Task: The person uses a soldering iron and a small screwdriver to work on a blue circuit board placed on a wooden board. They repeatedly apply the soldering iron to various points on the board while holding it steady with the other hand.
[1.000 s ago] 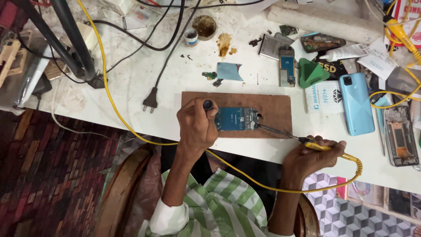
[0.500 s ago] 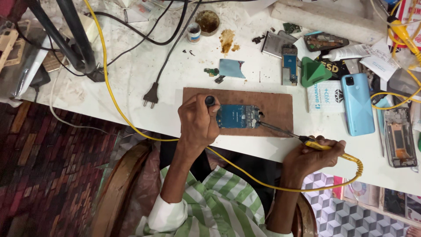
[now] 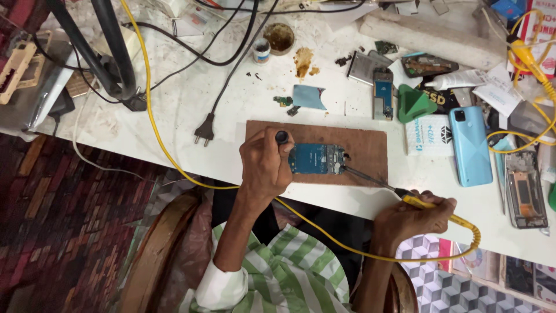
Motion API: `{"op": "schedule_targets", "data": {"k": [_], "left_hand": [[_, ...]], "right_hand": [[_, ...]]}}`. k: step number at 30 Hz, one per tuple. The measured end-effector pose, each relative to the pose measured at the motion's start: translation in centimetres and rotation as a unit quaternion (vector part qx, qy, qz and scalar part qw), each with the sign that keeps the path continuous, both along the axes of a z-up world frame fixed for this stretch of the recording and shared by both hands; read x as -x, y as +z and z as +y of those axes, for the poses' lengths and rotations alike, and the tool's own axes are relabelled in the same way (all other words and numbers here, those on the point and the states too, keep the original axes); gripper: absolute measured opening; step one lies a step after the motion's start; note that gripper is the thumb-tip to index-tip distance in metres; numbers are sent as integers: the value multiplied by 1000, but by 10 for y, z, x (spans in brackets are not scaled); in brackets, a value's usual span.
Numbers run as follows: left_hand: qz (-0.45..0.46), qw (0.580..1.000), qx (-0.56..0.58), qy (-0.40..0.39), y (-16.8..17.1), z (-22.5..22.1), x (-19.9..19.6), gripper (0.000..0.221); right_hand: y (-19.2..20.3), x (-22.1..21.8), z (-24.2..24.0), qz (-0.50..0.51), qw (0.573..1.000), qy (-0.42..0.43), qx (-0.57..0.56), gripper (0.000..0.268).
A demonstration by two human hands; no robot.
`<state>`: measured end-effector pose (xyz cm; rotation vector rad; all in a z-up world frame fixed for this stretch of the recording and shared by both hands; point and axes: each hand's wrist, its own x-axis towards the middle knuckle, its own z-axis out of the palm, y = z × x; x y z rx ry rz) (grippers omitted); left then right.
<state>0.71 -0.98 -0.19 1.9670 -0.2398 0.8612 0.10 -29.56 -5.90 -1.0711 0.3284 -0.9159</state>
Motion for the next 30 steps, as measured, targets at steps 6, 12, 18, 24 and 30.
{"op": "schedule_targets", "data": {"k": [6, 12, 18, 24, 30], "left_hand": [[10, 1000, 6, -2, -2, 0, -2, 7], [-8, 1000, 10, -1, -4, 0, 0, 6], [8, 1000, 23, 6, -2, 1, 0, 5], [-17, 1000, -12, 15, 2, 0, 2, 5], [-14, 999, -33, 19, 15, 1, 3, 3]], "right_hand": [[-7, 3, -3, -12, 996, -6, 84, 39], [-12, 2, -6, -28, 999, -17, 24, 31], [-15, 5, -15, -47, 993, 73, -74, 38], [-15, 9, -23, -68, 986, 109, -104, 48], [13, 24, -25, -67, 951, 215, -214, 57]]}}
